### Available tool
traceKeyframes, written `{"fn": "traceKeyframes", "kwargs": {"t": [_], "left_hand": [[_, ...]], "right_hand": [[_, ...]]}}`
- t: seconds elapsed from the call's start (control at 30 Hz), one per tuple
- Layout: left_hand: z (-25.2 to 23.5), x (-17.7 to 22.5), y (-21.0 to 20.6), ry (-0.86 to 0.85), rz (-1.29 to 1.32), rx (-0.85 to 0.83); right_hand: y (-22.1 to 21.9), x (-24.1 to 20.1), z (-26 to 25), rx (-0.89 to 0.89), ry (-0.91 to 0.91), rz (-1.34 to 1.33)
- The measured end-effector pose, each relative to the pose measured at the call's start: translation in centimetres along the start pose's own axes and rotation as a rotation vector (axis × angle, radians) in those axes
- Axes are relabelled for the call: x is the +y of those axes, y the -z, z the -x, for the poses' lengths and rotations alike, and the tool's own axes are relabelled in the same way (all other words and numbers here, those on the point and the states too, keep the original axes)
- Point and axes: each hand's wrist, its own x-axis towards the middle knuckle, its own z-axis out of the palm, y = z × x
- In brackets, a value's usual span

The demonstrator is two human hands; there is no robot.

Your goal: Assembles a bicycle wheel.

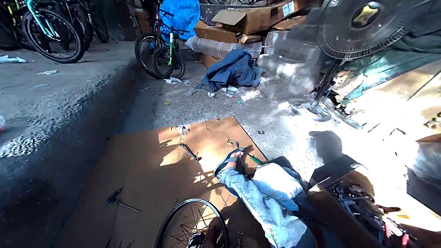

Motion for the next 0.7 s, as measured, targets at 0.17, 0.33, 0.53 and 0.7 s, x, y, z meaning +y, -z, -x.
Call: {"fn": "traceKeyframes", "kwargs": {"t": [0.17,0.33,0.53,0.7], "left_hand": [[-0.7,-0.7,0.9,-0.008,0.03,-0.021],[0.8,0.6,-0.4,0.021,0.034,0.016],[-1.6,-1.2,1.1,0.01,0.089,-0.001],[-1.4,-1.1,1.0,0.008,0.091,0.022]], "right_hand": [[0.8,-0.2,-1.0,-0.076,-0.079,0.034],[3.4,-0.9,0.7,0.002,-0.144,-0.303],[4.0,-1.5,-1.0,0.113,0.221,-1.108],[3.3,-2.6,0.3,0.24,0.374,-0.533]]}}
